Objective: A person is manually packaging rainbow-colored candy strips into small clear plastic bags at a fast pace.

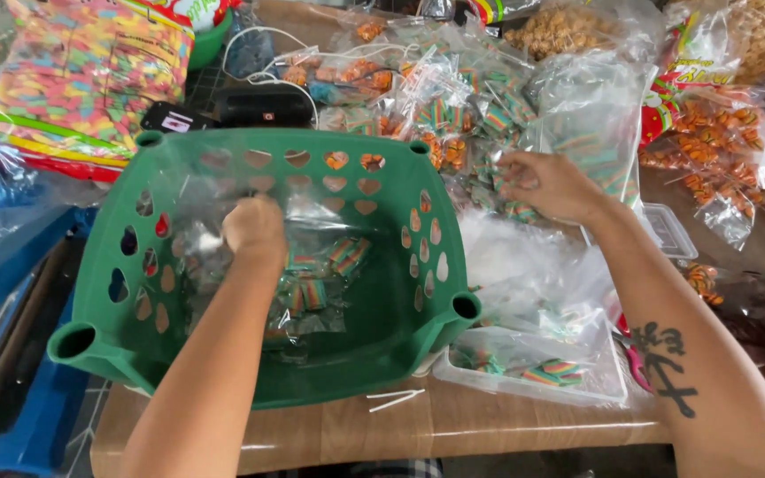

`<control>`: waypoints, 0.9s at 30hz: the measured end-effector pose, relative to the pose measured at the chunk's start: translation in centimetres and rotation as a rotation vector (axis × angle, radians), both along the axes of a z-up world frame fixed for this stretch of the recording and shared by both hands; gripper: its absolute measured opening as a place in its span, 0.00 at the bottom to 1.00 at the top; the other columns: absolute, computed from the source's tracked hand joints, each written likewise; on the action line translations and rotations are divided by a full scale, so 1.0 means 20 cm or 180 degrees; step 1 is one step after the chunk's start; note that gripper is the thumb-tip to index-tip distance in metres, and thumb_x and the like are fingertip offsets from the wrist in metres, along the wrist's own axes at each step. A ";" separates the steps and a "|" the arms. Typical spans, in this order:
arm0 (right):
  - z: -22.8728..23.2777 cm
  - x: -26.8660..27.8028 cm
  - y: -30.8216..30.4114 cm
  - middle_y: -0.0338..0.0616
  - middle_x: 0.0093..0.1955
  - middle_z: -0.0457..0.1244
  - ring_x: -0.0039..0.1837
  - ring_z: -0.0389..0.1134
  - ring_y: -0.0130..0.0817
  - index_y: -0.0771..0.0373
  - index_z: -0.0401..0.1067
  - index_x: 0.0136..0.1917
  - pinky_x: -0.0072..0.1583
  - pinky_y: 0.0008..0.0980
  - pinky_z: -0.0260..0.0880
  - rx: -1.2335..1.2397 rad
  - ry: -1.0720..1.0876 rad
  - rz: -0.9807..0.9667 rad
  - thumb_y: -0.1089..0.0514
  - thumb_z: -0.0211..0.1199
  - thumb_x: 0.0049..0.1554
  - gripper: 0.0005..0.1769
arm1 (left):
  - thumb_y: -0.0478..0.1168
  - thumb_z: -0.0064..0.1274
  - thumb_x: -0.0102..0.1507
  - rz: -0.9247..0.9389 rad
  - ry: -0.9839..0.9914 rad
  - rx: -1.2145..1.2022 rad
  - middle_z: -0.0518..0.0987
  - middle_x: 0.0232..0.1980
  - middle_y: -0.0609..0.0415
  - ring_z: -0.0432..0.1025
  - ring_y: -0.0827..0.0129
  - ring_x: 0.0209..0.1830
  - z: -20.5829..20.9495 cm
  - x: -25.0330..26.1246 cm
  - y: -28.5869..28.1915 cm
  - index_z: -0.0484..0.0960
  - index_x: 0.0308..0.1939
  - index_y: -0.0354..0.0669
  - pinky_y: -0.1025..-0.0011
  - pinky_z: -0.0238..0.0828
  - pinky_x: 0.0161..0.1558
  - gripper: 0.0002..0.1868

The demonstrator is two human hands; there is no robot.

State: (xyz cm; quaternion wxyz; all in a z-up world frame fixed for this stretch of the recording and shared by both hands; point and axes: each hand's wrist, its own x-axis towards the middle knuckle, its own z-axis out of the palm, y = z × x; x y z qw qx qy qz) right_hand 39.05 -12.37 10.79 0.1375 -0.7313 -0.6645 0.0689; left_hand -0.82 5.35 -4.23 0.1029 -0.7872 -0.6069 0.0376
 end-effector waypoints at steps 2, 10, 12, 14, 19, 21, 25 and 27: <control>0.13 -0.16 -0.04 0.51 0.53 0.72 0.55 0.74 0.50 0.54 0.75 0.67 0.60 0.48 0.71 0.0424 0.0279 0.0457 0.50 0.70 0.57 0.25 | 0.37 0.45 0.68 -0.0298 -0.0737 0.1051 0.78 0.39 0.51 0.82 0.55 0.37 -0.05 0.03 -0.05 0.77 0.49 0.36 0.53 0.81 0.36 0.10; 0.41 -0.67 -0.31 0.43 0.46 0.73 0.51 0.75 0.46 0.57 0.77 0.62 0.64 0.52 0.65 0.1004 -0.0343 0.1481 0.55 0.68 0.58 0.18 | 0.45 0.62 0.63 -0.0362 -0.1634 0.0462 0.80 0.52 0.46 0.73 0.48 0.60 0.08 0.06 -0.19 0.64 0.60 0.49 0.40 0.54 0.68 0.27; 0.43 -0.74 -0.34 0.36 0.45 0.74 0.51 0.75 0.39 0.51 0.78 0.62 0.67 0.50 0.63 0.1117 -0.0430 0.1526 0.54 0.69 0.58 0.18 | 0.34 0.55 0.68 -0.0492 -0.2005 0.0622 0.83 0.49 0.49 0.74 0.52 0.57 0.24 0.05 -0.24 0.64 0.60 0.54 0.44 0.53 0.66 0.21; 0.45 -0.83 -0.37 0.37 0.47 0.73 0.51 0.75 0.39 0.56 0.76 0.60 0.62 0.47 0.68 0.1341 -0.0151 0.1684 0.56 0.70 0.58 0.17 | 0.35 0.53 0.66 -0.0489 -0.3260 -0.0104 0.82 0.45 0.40 0.77 0.36 0.51 0.48 0.04 -0.35 0.59 0.66 0.59 0.43 0.71 0.56 0.29; 0.41 -1.03 -0.21 0.52 0.72 0.58 0.69 0.63 0.59 0.57 0.56 0.79 0.70 0.58 0.61 0.1537 -0.0061 0.1350 0.51 0.77 0.53 0.47 | 0.23 0.48 0.58 -0.1749 -0.4005 -0.0395 0.84 0.46 0.49 0.76 0.52 0.42 0.85 -0.07 -0.65 0.50 0.78 0.51 0.60 0.73 0.47 0.46; 0.39 -1.06 -0.11 0.53 0.81 0.50 0.77 0.56 0.66 0.52 0.46 0.84 0.73 0.65 0.54 0.1464 -0.0032 0.1186 0.45 0.82 0.50 0.62 | 0.23 0.48 0.58 -0.1977 -0.4109 -0.0573 0.84 0.43 0.54 0.73 0.62 0.38 0.89 -0.14 -0.70 0.51 0.79 0.52 0.69 0.71 0.43 0.47; 0.41 -1.19 -0.05 0.33 0.41 0.72 0.48 0.75 0.32 0.48 0.79 0.52 0.59 0.35 0.71 0.1250 0.1069 0.1622 0.59 0.74 0.53 0.14 | 0.33 0.61 0.59 -0.2262 -0.3851 0.0200 0.84 0.40 0.58 0.77 0.65 0.33 0.86 -0.31 -0.67 0.72 0.64 0.51 0.73 0.75 0.36 0.29; 0.43 -1.28 -0.08 0.38 0.40 0.72 0.45 0.75 0.34 0.51 0.80 0.52 0.57 0.36 0.73 0.1177 0.1196 0.1791 0.63 0.73 0.54 0.13 | 0.38 0.69 0.58 -0.2350 -0.3681 0.0446 0.84 0.39 0.61 0.78 0.68 0.33 0.84 -0.39 -0.66 0.79 0.56 0.50 0.75 0.77 0.35 0.23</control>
